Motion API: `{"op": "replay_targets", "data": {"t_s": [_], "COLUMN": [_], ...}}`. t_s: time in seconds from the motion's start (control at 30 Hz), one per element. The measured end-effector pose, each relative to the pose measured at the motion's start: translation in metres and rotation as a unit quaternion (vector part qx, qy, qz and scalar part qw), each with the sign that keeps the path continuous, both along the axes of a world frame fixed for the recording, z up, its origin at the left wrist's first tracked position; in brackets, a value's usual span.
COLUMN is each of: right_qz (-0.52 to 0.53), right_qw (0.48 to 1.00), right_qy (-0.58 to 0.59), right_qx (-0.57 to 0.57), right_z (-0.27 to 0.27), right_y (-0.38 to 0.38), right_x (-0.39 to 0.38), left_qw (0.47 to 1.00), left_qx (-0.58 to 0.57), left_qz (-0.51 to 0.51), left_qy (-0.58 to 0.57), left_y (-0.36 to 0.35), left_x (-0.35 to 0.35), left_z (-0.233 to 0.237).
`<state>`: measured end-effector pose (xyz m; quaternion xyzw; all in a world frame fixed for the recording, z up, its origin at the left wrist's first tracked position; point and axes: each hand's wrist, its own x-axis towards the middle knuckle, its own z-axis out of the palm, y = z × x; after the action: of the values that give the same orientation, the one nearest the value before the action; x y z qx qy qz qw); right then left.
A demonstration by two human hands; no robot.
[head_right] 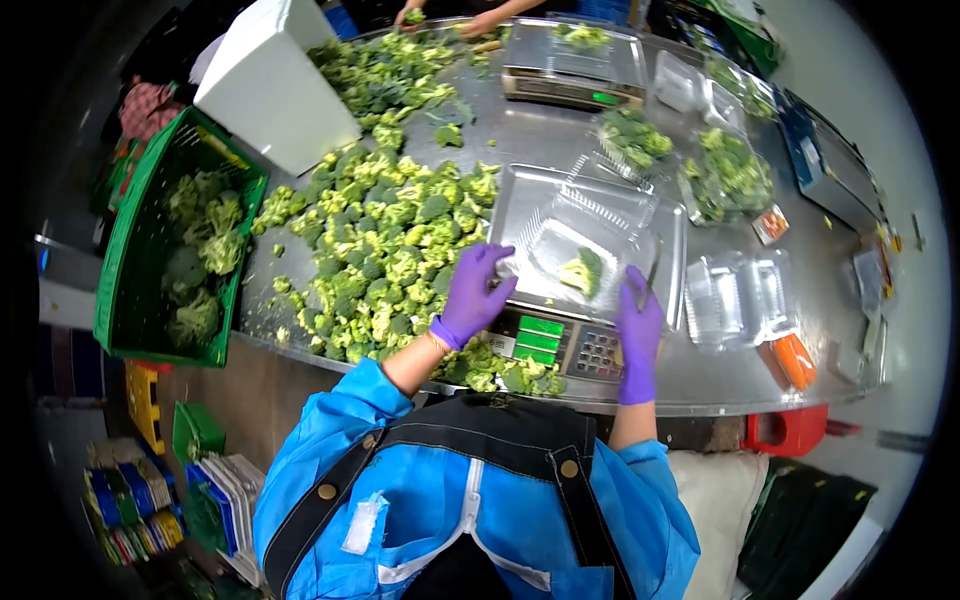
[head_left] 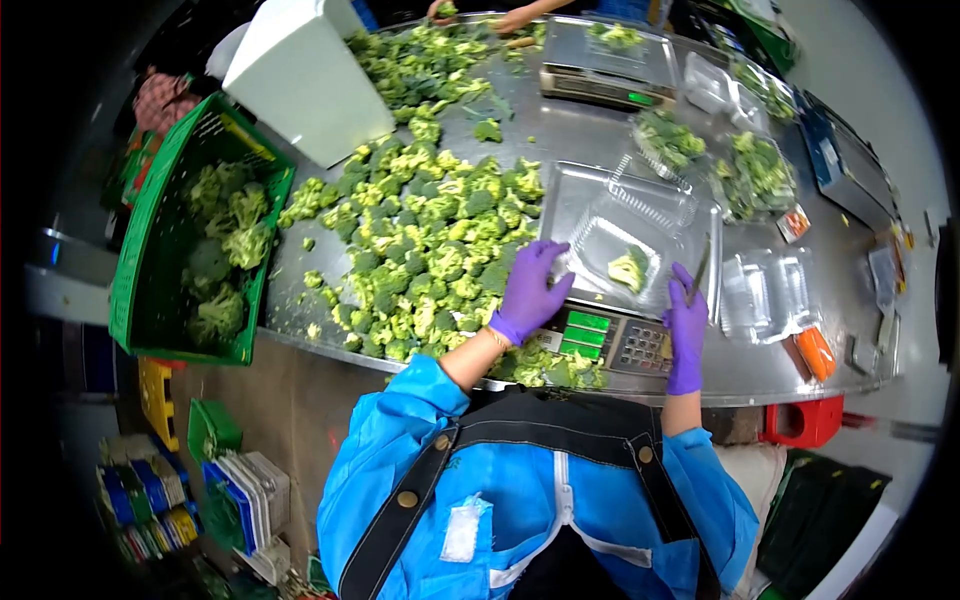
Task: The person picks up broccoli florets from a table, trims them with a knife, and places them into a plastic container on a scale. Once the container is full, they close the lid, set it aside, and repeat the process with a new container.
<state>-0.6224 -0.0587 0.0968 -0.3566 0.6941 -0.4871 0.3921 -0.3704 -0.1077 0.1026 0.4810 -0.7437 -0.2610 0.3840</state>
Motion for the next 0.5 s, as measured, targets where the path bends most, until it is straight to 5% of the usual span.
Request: {"op": "replay_targets", "data": {"t_s": [0.07,0.17,0.33,0.5], "right_qz": [0.026,-0.028,-0.05,-0.006], "right_qw": [0.999,0.999,0.997,0.997], "right_qy": [0.024,0.025,0.011,0.001], "right_qx": [0.0,-0.007,-0.066,-0.076], "right_z": [-0.002,0.022,0.035,0.037], "right_y": [0.0,0.0,0.004,0.005], "right_x": [-0.004,-0.005,-0.002,0.016], "left_qw": [0.999,0.989,0.983,0.967], "left_qx": [-0.024,0.088,-0.029,-0.032], "left_qz": [0.018,0.073,0.157,0.068], "left_qy": [0.023,0.088,-0.091,-0.245], "left_y": [0.011,0.005,-0.071,-0.128], "left_x": [0.014,0.046,0.096,0.101], "left_z": [0.0,-0.009,-0.069,-0.088]}}
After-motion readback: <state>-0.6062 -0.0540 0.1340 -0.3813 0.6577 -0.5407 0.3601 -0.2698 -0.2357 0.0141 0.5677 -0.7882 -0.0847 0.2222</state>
